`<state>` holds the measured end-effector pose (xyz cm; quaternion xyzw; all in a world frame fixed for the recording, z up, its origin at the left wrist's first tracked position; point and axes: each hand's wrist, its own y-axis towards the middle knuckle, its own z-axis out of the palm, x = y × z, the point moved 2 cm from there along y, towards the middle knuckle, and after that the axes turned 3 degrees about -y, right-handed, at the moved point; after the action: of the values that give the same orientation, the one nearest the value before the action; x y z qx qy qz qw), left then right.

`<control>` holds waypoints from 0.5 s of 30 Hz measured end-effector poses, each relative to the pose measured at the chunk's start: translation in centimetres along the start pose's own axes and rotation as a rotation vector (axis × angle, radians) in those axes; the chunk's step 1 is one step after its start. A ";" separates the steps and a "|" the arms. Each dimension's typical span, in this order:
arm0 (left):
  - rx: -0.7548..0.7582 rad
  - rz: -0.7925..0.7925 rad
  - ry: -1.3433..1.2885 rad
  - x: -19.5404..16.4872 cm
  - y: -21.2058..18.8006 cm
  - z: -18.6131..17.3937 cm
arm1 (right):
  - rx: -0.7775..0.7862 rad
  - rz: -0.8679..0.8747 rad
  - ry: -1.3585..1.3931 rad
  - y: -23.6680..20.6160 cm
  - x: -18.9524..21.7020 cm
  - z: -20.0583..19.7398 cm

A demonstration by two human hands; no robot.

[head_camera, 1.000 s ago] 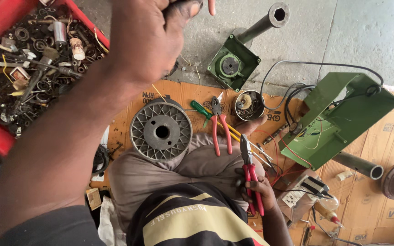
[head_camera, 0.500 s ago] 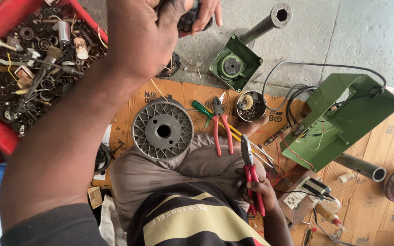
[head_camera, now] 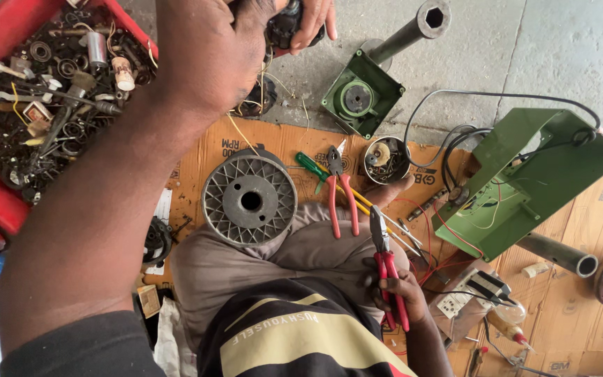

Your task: The person sits on the floor and repairs an electric motor armature, using pliers and a screwdriver to pry and adjust components and pulling wires from the assembly. They handle the armature, turn it over, and work on it with hand tools while another person briefly hands over parts.

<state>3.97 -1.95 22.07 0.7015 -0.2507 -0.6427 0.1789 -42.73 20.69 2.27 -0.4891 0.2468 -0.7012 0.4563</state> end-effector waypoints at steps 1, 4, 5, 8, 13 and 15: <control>0.023 0.022 -0.055 0.1 0.0 0.1 | -0.004 0.004 -0.003 0.0 0.0 0.0; 0.015 0.005 -0.072 0.6 0.1 0.3 | -0.009 0.003 -0.002 0.1 0.0 -0.2; 0.004 -0.007 -0.067 0.8 0.1 0.4 | -0.009 0.002 0.000 0.1 -0.1 -0.3; 0.000 -0.033 -0.091 1.2 -0.1 0.4 | 0.004 -0.005 0.002 0.1 -0.4 -0.7; -0.047 -0.028 -0.056 2.1 -0.5 0.3 | -0.087 0.007 -0.133 0.0 0.5 0.6; -0.056 -0.037 0.057 2.5 -0.9 0.5 | -0.114 -0.029 -0.232 -0.1 2.9 2.7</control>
<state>3.73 -2.63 19.44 0.7188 -0.2145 -0.6323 0.1938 -40.62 18.48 4.80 -0.5957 0.2245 -0.6312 0.4431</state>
